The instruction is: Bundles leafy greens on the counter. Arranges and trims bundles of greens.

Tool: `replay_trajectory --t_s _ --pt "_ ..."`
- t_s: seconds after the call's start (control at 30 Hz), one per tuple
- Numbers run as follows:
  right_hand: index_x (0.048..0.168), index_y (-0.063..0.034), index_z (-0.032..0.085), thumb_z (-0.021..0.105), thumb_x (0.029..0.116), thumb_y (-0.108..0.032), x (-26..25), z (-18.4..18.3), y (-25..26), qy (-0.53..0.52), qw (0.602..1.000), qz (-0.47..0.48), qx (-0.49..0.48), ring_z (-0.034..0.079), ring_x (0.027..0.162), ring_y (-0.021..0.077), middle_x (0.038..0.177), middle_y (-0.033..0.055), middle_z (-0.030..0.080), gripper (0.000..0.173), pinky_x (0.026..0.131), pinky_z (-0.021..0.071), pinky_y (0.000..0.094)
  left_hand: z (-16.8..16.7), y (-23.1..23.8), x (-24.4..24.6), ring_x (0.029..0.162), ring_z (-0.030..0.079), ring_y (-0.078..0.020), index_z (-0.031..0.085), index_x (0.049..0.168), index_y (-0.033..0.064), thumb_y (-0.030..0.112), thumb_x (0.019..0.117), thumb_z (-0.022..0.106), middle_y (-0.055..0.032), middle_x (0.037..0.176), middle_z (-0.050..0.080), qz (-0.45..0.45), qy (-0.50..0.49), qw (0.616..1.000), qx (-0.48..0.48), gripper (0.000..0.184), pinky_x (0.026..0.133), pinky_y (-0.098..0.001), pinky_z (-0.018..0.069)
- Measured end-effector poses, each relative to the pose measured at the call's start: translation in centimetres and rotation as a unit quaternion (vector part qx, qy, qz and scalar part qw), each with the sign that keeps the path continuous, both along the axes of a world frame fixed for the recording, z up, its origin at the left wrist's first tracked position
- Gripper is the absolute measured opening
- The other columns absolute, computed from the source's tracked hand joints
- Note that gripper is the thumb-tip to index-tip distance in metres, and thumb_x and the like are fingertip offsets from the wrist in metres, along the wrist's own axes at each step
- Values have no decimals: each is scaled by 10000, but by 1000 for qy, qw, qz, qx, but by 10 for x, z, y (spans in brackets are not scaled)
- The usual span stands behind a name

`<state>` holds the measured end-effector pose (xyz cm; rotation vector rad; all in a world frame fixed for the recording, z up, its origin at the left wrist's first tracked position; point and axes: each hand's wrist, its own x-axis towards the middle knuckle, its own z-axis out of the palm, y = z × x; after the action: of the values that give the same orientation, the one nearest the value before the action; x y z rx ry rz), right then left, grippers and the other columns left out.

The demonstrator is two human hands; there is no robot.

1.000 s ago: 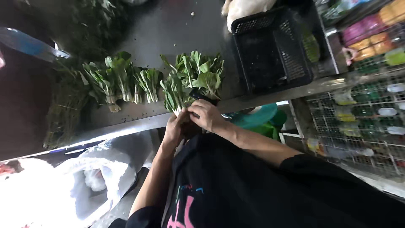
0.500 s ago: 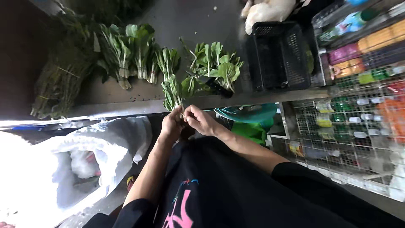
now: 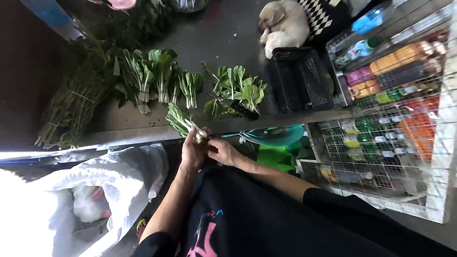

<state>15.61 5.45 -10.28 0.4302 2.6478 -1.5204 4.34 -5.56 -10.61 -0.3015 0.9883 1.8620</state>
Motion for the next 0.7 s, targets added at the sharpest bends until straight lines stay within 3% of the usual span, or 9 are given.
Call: replay_trajectory --t_s 0.13,0.23,0.3,0.33,0.4,0.47,0.57,0.63,0.7 --pt "905 32 686 605 992 -293 7 -7 13 64 997 -37 -3 649 877 204 899 157 676 346 811 531 357 -1 0 0 1022 699 -241 569 1182 90 364 1083 274 -119 1113 711 71 -61 994 59 415 890 -419 575" --pt "955 38 656 598 996 -305 3 2 21 21 995 -99 -4 623 802 209 861 152 648 350 750 515 372 2 4 1 1015 699 -262 556 1141 63 335 1067 290 -143 1106 704 87 -85 991 63 387 869 -428 578" --pt "1205 -12 655 640 993 -317 0 5 28 -11 992 -125 -25 682 868 209 1008 148 711 372 832 565 385 3 6 8 1041 691 -263 544 1176 40 317 1059 272 -158 1152 692 55 -51 996 50 406 875 -430 577" --pt "1272 -27 651 662 990 -298 1 5 32 4 991 -126 -35 698 908 210 1074 152 725 391 872 570 388 5 9 12 1040 684 -252 542 1224 19 298 1057 247 -161 1172 685 24 -2 999 41 439 877 -422 575" --pt "1230 -7 693 661 979 -175 5 7 44 61 992 -105 -40 711 1004 206 1125 159 734 304 946 561 370 11 14 18 1051 678 -206 511 1301 -7 237 1045 223 -134 1187 686 -45 109 993 26 457 908 -395 569" --pt "1126 36 727 670 932 -78 9 14 58 110 990 -79 -28 693 1048 256 1095 201 728 232 977 532 388 18 22 21 1048 676 -179 462 1385 -26 221 1015 266 -114 1180 684 -99 160 982 32 486 922 -379 568" --pt "1023 22 753 704 906 -122 14 13 77 149 976 -110 -114 612 1167 250 1239 236 642 192 1000 510 340 26 42 21 1072 686 -219 566 1284 0 294 961 376 -149 1216 694 -108 132 982 78 477 896 -395 582" --pt "985 23 724 679 903 -175 23 14 92 156 962 -105 -198 558 1243 211 1365 214 556 219 1011 501 311 29 59 21 1115 673 -235 571 1248 19 333 992 303 -147 1250 684 -98 95 987 84 487 916 -414 576" --pt "947 64 703 658 897 -151 32 15 107 188 964 -39 -186 596 1178 234 1228 218 633 225 1007 494 341 24 76 20 1069 685 -207 553 1257 42 365 1058 207 -114 1188 700 -70 59 994 56 513 897 -394 582"
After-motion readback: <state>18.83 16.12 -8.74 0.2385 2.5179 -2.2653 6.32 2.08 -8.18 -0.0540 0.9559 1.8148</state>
